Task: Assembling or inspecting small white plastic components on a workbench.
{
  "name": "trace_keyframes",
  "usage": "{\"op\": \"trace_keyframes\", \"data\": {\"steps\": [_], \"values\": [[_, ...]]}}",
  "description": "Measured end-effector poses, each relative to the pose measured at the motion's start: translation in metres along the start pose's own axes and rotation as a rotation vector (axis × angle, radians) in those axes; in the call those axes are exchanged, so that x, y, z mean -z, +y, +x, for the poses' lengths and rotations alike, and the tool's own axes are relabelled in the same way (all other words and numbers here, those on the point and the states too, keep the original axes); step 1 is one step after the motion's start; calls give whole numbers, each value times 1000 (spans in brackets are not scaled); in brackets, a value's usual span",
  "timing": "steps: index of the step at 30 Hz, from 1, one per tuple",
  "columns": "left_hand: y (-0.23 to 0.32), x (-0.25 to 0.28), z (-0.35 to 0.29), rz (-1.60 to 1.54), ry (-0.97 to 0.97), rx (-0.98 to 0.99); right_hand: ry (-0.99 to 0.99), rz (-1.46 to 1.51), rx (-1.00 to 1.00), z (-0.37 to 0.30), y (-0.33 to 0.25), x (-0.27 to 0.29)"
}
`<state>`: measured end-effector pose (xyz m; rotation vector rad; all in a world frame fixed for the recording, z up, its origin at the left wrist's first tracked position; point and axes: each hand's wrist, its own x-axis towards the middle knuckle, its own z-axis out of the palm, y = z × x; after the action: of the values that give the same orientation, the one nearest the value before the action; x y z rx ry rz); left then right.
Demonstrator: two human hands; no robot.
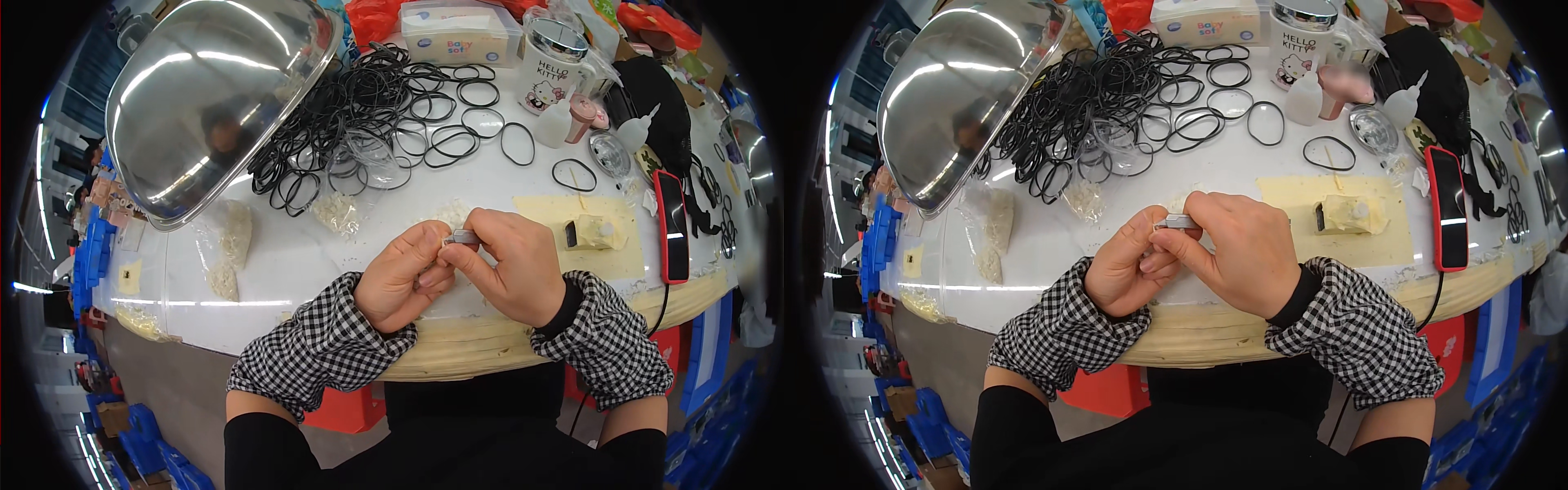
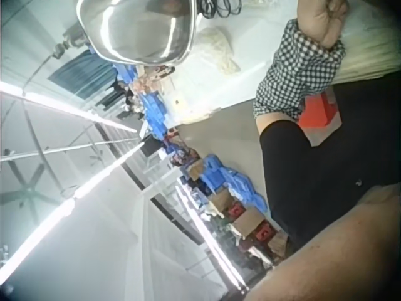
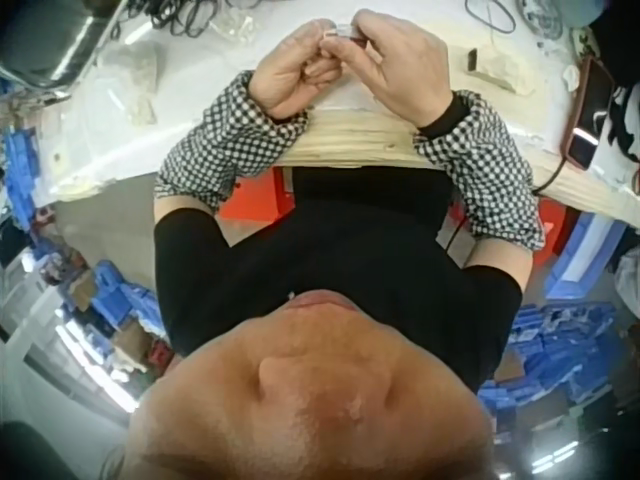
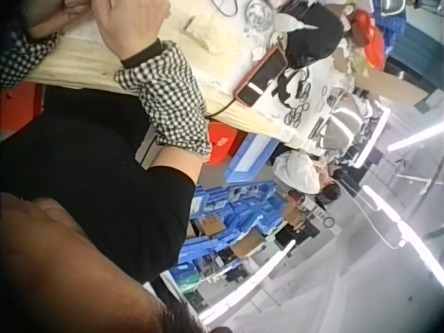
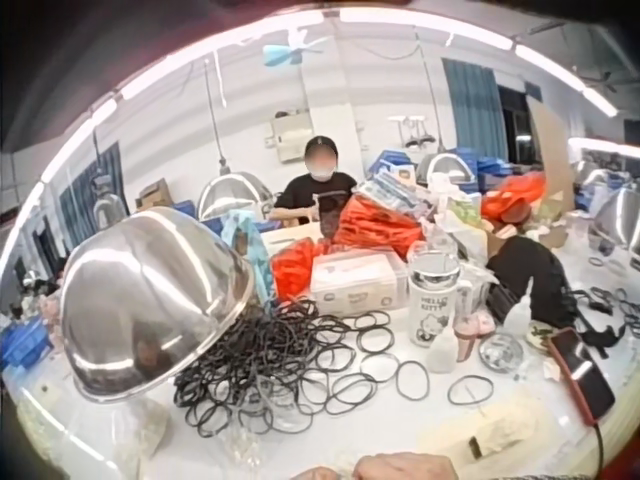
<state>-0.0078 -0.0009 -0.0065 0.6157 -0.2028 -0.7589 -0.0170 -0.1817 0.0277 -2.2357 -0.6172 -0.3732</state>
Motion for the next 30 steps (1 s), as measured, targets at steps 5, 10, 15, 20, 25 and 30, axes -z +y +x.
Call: {"op": "trace_keyframes", "data": {"steps": [5, 10, 15, 20, 25, 30], "values": [[0, -3, -1, -1, 39, 2, -11, 19, -9, 0, -1, -1], [0, -4, 0, 22, 38, 2, -17, 85, -23, -1, 0, -2], [1, -7, 0, 59, 57, 8, -57, 111, -41, -1, -2, 0], [2, -11, 1, 64, 102, 10, -60, 139, -48, -2, -2, -1], [-1, 1, 0, 81, -35, -9, -31, 132, -27, -2, -1, -2], [-1, 1, 1, 93, -40, -11, -14, 110, -12, -2, 0, -3]]}}
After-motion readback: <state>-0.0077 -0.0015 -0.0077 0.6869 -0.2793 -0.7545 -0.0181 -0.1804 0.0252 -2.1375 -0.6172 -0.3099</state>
